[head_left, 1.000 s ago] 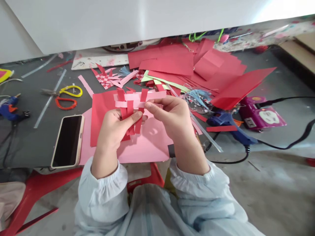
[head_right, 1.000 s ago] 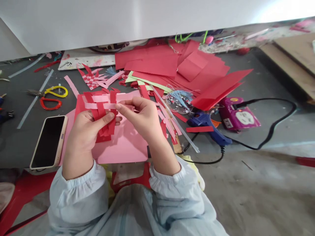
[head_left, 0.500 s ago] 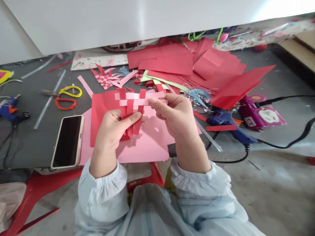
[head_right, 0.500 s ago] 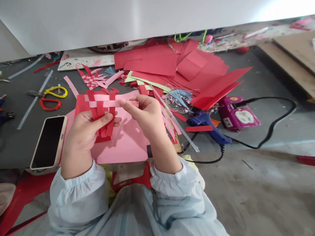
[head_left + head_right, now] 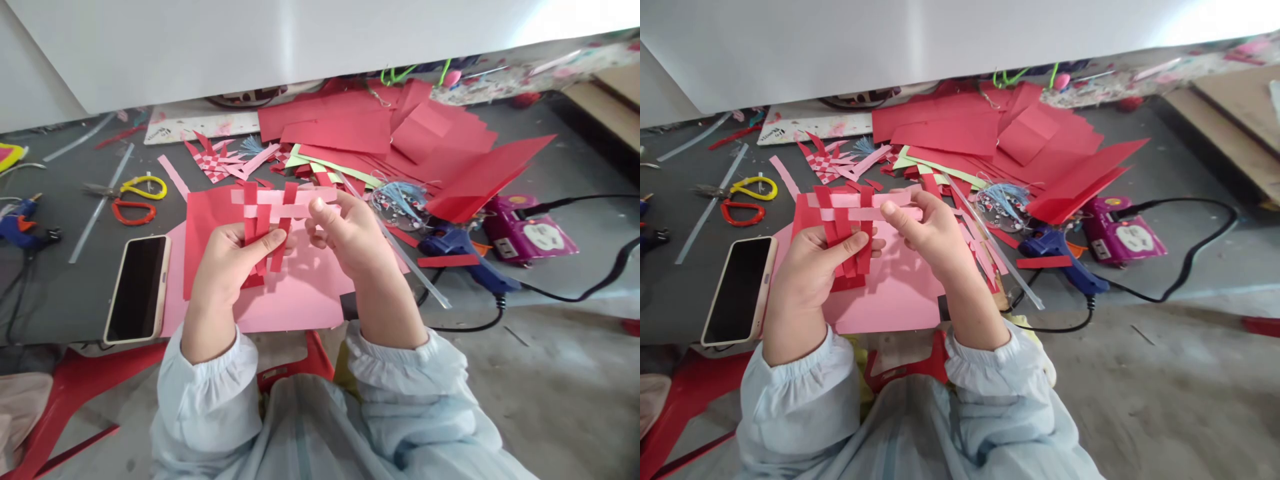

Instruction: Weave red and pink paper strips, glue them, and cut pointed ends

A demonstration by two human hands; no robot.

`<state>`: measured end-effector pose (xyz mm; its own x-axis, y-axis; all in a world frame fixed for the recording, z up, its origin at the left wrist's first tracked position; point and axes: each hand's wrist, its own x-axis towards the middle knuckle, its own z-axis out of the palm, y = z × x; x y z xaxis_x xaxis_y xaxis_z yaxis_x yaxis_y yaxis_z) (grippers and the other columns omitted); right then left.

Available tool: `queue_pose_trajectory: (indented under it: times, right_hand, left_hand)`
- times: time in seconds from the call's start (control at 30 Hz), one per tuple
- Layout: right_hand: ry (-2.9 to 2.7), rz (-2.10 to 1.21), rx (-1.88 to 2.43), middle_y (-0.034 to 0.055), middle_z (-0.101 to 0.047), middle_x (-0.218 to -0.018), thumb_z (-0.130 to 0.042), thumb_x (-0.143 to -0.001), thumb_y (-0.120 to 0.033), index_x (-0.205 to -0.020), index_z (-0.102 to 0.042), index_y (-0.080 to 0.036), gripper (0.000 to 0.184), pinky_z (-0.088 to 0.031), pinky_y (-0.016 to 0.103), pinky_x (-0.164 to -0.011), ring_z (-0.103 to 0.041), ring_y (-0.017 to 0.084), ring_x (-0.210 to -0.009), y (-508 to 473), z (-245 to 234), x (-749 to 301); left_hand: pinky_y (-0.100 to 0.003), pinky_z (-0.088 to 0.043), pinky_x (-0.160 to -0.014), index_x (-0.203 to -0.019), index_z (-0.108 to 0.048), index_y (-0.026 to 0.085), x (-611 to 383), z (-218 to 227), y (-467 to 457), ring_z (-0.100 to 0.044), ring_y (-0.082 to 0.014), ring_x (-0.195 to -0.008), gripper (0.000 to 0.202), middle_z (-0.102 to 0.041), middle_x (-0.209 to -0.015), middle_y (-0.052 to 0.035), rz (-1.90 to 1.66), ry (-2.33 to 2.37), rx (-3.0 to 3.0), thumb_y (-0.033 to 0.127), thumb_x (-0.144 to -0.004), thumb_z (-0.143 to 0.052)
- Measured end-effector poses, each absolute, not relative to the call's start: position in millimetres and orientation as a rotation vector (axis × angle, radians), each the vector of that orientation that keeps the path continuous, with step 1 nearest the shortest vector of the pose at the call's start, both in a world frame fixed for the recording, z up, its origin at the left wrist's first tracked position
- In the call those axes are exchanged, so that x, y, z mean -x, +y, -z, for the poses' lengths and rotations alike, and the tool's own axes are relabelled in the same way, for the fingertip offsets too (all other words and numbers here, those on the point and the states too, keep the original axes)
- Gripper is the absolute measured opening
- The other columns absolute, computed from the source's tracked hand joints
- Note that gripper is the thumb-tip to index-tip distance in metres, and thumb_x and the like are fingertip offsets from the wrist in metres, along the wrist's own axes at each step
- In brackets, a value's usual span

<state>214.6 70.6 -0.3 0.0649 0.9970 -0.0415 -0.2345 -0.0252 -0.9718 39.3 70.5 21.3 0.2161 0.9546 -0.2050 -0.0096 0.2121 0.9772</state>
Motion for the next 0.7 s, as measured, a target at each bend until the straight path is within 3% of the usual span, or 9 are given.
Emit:
queue_pose_trajectory:
  times: [0.1,0.23,0.33,0.7]
  right_hand:
    - [-0.878,-1.377,1.032,-0.0013,-0.061,-0.075,-0.085,-0.06,-0.064,-0.093,-0.069,-0.02,0.057,-0.042,0.022,-0.049,-0.056,0.009,-0.061,70.9,-2.1,-214.4]
    - [-0.859,-1.316,0.94,-0.0035,-0.059,-0.064,-0.088,-0.066,-0.042,-0.076,-0.072,-0.018,0.031,-0.039,0.021,-0.047,-0.048,0.005,-0.053,70.4,-3.1,-212.8]
    - [-0.901,-1.235,0.947,-0.0034,-0.06,-0.064,-0.086,-0.071,-0.035,-0.074,-0.074,-0.018,0.021,-0.037,0.021,-0.046,-0.045,0.004,-0.051,70.1,-1.9,-211.7]
    - [-0.915,-1.077,1.008,-0.0014,-0.063,-0.069,-0.084,-0.073,-0.043,-0.08,-0.074,-0.021,0.025,-0.04,0.024,-0.051,-0.046,0.007,-0.056,68.6,-1.0,-211.4]
  left_hand:
    - [-0.029,-0.062,-0.075,-0.085,-0.08,0.021,-39.2,-22.4,70.1,-0.078,-0.0221,-0.085,0.02,-0.081,-0.083,-0.0039,-0.887,1.08,-1.145,0.038,-0.074,-0.086]
    - [-0.025,-0.061,-0.075,-0.087,-0.08,0.022,-41.0,-24.7,68.9,-0.078,-0.0203,-0.086,0.018,-0.081,-0.085,-0.0036,-0.852,1.075,-1.154,0.034,-0.075,-0.085]
    - [-0.024,-0.06,-0.074,-0.087,-0.08,0.02,-44.2,-24.5,68.6,-0.078,-0.0199,-0.087,0.019,-0.081,-0.085,-0.0047,-0.874,1.086,-1.131,0.033,-0.075,-0.086]
    - [-0.034,-0.063,-0.084,-0.087,-0.078,0.019,-53.0,-23.7,67.4,-0.078,-0.0229,-0.088,0.028,-0.081,-0.088,-0.006,-0.987,1.096,-0.99,0.038,-0.07,-0.087]
